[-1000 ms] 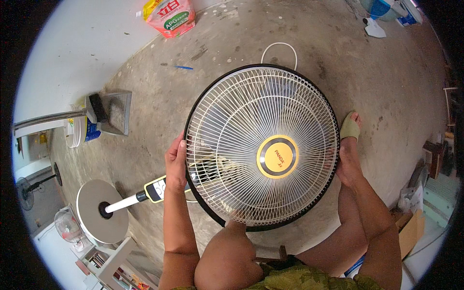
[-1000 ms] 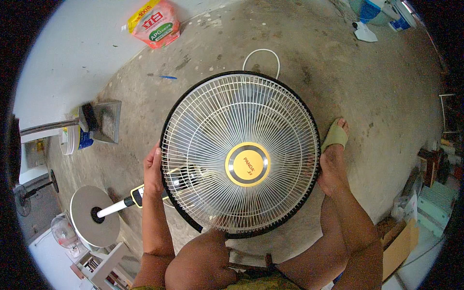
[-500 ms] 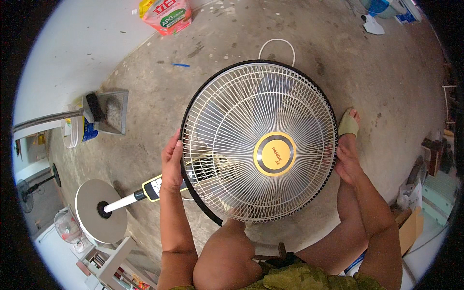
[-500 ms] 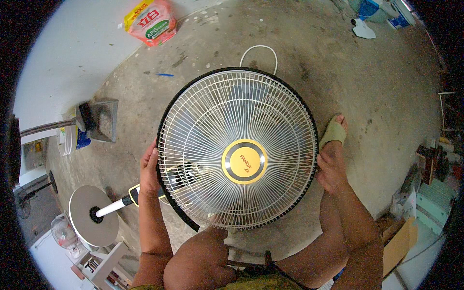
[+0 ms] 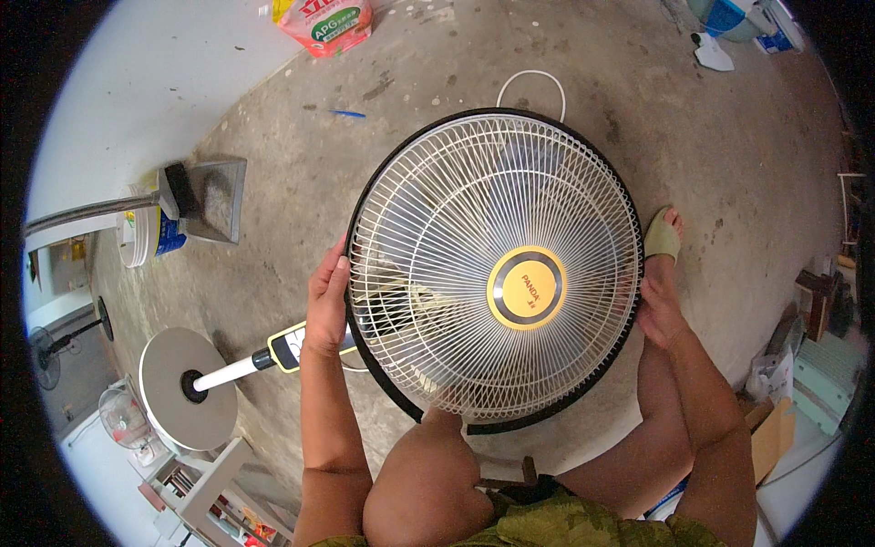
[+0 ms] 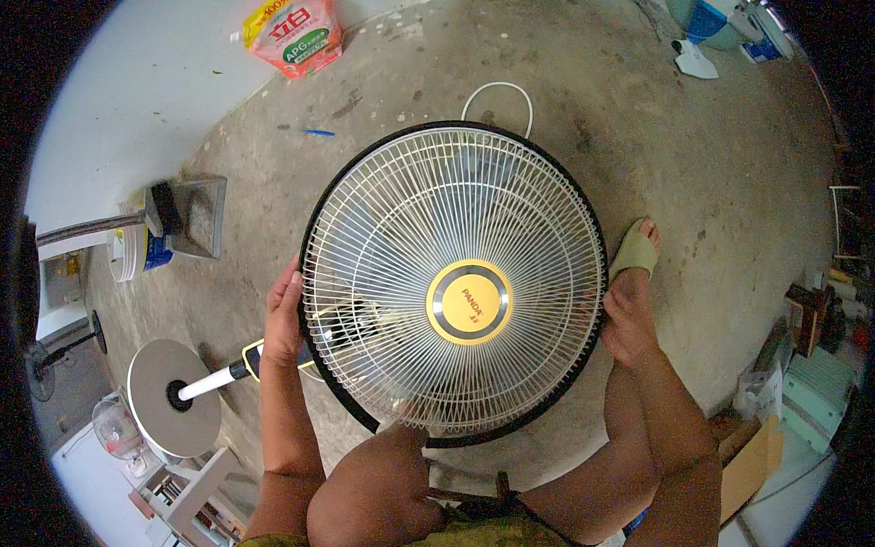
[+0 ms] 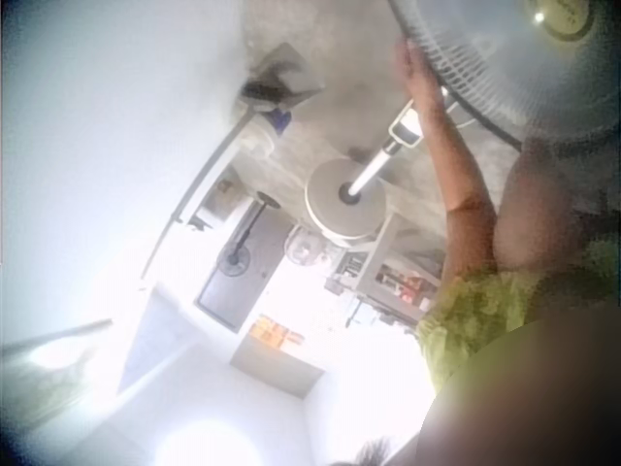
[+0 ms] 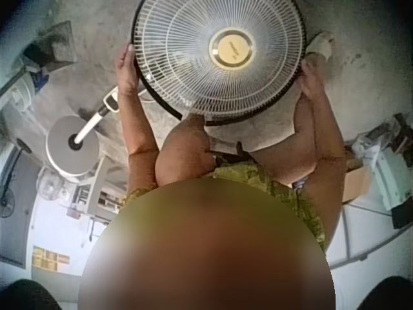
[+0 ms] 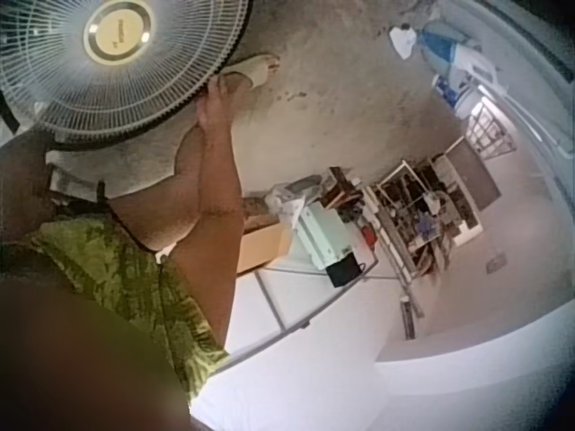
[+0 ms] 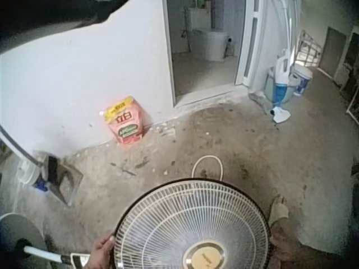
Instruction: The person assembles a standing electric fan by hand. They attach the front protective cage to the fan head, align the tabs, and then secure the rear protective cage to complete the assembly.
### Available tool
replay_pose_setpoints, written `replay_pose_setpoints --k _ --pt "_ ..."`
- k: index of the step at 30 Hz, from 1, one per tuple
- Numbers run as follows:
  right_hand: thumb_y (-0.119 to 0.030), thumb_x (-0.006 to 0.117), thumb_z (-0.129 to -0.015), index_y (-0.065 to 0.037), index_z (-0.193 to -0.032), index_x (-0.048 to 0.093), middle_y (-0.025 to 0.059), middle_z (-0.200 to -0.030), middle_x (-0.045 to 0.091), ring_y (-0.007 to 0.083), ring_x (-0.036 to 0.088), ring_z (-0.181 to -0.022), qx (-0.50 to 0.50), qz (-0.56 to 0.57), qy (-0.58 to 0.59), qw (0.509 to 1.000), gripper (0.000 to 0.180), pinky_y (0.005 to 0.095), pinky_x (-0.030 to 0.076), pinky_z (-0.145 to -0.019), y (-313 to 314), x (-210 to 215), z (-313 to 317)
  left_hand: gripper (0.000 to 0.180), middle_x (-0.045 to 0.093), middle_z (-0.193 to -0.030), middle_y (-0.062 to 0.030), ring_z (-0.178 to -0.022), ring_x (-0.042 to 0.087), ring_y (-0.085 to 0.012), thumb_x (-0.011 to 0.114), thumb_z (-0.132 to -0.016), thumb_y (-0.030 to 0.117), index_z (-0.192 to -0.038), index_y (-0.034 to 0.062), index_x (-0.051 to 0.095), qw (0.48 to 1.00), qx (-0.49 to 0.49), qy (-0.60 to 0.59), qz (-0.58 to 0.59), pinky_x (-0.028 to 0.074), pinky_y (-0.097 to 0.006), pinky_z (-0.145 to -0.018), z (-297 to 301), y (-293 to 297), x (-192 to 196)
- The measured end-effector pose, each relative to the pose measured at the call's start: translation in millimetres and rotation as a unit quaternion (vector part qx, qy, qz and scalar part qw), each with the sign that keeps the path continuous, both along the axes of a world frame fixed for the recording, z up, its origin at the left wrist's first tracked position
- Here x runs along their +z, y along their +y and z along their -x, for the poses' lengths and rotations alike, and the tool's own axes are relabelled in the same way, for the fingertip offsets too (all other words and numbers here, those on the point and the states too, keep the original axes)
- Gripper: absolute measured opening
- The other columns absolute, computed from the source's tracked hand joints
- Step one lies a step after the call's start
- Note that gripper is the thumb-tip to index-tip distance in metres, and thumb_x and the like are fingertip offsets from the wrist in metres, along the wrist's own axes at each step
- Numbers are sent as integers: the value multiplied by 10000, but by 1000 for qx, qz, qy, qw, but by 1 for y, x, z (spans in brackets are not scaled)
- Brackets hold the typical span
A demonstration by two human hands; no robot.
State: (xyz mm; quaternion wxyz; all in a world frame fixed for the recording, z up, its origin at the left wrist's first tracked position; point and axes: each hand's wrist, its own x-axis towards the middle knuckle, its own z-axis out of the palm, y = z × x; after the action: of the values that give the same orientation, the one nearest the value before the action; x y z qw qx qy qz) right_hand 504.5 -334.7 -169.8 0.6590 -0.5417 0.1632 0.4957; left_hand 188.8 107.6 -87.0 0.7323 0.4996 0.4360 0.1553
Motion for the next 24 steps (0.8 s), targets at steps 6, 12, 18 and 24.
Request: replay_pose_setpoints --k 6,12,18,24 --pt "-119 552 -933 -164 -1489 -26 194 -1528 86 314 223 -1367 -6 32 -3 999 804 452 306 -1066 -1 5 1 373 550 -1215 -54 -1124 490 -139 415 -987 155 -1323 4 471 995 -61 34 -76 350 -282 -997 1 2 4" --pt "-215 549 -946 -19 -1463 140 181 -1471 265 280 316 -1316 42 70 4 997 688 428 323 -1055 -4 1 0 363 558 -1212 -54 -1100 509 -137 408 -985 127 -1325 7 454 993 -77 33 -82 373 -277 -980 3 6 1" --pt "-252 542 -950 14 -1447 174 153 -1408 371 278 372 -1276 54 52 1 997 674 406 324 -1053 18 27 3 364 559 -1227 -66 -1105 521 -141 409 -972 92 -1324 7 452 999 -42 11 -20 390 -276 -973 2 5 4" --pt "-239 533 -952 56 -1434 167 178 -1425 334 299 339 -1299 44 56 8 997 673 409 306 -1068 33 42 6 404 543 -1256 -86 -1162 490 -165 398 -965 106 -1346 -23 418 994 -93 7 -62 346 -296 -1017 4 13 3"
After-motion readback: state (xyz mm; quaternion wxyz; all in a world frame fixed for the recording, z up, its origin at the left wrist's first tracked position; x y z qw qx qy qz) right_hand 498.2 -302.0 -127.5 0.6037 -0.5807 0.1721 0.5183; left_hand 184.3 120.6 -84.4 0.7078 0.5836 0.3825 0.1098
